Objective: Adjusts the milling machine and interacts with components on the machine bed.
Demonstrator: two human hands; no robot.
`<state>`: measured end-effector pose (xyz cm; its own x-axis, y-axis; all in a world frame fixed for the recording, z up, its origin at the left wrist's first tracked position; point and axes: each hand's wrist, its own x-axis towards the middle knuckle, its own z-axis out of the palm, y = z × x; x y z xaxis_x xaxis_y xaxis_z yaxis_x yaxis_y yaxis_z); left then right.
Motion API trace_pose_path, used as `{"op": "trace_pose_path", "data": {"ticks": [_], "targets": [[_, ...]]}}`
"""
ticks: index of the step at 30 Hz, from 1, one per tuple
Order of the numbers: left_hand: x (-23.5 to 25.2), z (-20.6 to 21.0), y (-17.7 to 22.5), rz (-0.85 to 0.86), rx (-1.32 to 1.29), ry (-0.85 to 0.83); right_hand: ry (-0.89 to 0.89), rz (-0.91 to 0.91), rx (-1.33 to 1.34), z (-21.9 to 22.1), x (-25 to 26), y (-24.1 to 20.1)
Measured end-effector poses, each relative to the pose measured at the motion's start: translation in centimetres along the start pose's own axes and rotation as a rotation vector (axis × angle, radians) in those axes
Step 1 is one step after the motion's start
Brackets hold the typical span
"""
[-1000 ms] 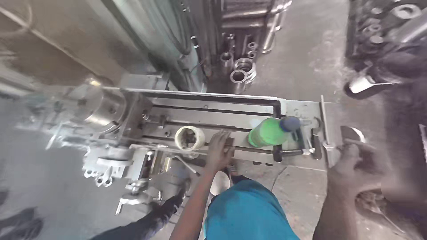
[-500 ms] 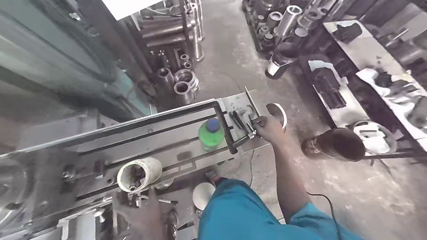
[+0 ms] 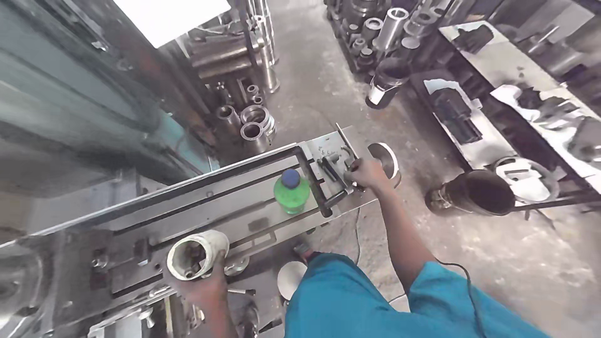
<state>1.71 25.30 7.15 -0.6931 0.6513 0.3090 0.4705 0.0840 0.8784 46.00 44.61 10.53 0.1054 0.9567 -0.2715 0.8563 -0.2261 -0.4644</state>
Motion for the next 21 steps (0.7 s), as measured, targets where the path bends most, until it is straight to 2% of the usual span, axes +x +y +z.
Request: {"op": "trace_pose_path", "data": {"ticks": [5,11,18,21], "targets": [[-0.1,0.0,-0.8,-0.021,-0.003,0.016,0.130,-0.014,0.421,-0.5,-0.7,0.9],[-0.1,0.2,-0.7,-0.056,0.040,0.014,0.150,-0.061,0.700,-0.5,-1.4,1.5],[-0.1,0.2,-0.8,-0.044,-0.004,0.003,0.161,-0.434,0.956,0.0,-2.3,2.1],[-0.2,0.2,-0.7,-0.067,0.031,0.011,0.213,-0.488,1.111,0.2,-2.0,2.3]]}}
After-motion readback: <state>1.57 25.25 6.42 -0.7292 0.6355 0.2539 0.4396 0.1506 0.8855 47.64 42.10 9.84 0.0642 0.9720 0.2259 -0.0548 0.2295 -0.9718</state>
